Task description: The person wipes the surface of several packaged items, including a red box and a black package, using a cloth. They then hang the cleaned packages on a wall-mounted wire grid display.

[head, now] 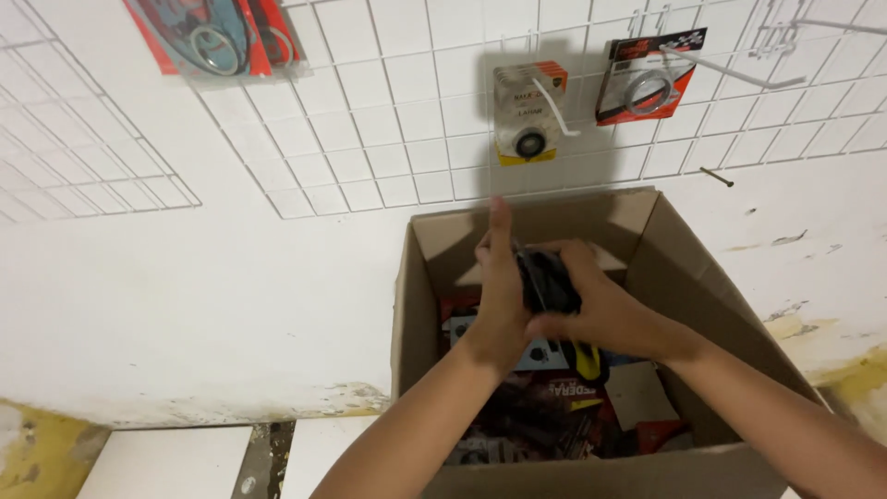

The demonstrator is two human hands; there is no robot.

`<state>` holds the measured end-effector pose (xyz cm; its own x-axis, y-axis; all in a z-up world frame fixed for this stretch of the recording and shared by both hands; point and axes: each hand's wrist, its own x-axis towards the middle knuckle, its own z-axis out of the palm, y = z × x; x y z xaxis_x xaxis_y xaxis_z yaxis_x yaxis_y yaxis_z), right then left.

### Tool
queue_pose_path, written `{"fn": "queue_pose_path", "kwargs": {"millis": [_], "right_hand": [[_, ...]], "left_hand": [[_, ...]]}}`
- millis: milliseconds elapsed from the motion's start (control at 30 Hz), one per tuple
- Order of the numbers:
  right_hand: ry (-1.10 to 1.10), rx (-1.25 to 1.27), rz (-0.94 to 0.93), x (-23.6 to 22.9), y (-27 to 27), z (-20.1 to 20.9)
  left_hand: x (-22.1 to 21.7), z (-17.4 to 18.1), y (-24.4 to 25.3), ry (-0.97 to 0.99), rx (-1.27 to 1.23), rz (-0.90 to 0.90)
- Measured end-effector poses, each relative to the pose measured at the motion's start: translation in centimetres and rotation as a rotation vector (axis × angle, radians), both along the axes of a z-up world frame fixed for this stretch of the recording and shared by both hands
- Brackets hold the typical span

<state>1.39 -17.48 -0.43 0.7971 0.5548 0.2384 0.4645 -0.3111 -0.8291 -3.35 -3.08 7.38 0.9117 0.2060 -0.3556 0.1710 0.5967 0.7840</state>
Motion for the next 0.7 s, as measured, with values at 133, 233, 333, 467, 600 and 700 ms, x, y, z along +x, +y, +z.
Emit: {"fn": "queue_pose_path", "kwargs": {"millis": [133, 233, 333, 467, 600, 700], "right_hand": [[0.364, -0.098, -0.009, -1.6, -0.1, 2.9], [0.571, -0.188, -0.201, -2.5, 0.1, 6.1], [0.887, 0.2, -0.434, -1.2, -0.5, 5.7], [0.864, 0.419, -0.437, 0.0, -1.3, 3.6], [0.904, 0.517, -0.417, 2.6, -3.5, -1.5], [0.503, 0.703, -0.512, 4.1, -5.1, -2.1]], "left_hand": [[0.2, -1.4, 0.0, -0.058, 0.17, -0.026], [-1.2, -1.8, 0.5, -0.081, 0.233, -0.166], [-1.2, -4.0, 1.7, -0.18, 0.337, -0.186], [-0.8, -5.7, 2.3, -0.166, 0.205, -0.15], [0.6, -9.4, 2.8, -0.056, -0.025, -0.191], [-0.2, -8.6, 2.8, -0.07, -0.009, -0.149]]}}
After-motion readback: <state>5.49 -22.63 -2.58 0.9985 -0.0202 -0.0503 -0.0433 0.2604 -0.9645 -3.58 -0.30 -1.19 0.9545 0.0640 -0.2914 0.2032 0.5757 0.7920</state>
